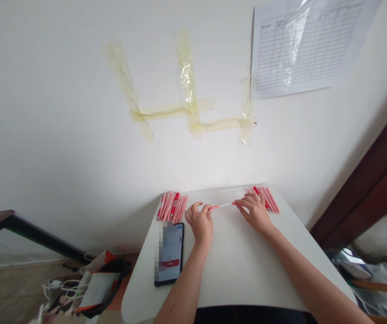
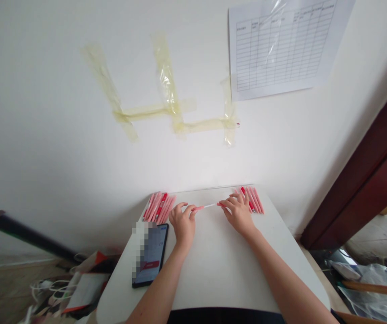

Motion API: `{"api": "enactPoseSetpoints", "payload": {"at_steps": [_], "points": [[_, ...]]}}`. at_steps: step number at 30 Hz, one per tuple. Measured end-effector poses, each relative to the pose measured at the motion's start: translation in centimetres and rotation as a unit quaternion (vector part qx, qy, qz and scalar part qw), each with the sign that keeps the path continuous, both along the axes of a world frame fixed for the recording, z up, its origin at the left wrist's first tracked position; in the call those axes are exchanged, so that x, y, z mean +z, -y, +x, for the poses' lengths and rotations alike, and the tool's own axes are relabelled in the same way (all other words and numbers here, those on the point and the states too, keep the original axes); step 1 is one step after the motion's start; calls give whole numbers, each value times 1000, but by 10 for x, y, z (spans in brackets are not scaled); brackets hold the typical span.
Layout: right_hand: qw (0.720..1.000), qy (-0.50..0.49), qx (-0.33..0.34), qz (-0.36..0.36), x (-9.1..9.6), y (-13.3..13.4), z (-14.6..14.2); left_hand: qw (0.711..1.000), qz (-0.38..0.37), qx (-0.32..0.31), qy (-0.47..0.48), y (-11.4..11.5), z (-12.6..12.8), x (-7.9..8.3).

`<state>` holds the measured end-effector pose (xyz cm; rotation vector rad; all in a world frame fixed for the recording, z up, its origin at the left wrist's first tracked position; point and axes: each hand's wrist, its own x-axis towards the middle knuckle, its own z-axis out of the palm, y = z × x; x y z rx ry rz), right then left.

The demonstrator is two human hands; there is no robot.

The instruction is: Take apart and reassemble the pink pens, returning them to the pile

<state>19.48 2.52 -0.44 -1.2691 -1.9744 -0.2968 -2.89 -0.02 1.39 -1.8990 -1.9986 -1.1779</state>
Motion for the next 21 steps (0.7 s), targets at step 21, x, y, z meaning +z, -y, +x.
{"api": "enactPoseSetpoints", "payload": {"at_steps": [21], "points": [[998,29,57,-6,3,5,-6,997,-6,-76,-17,1,6,-2]]}}
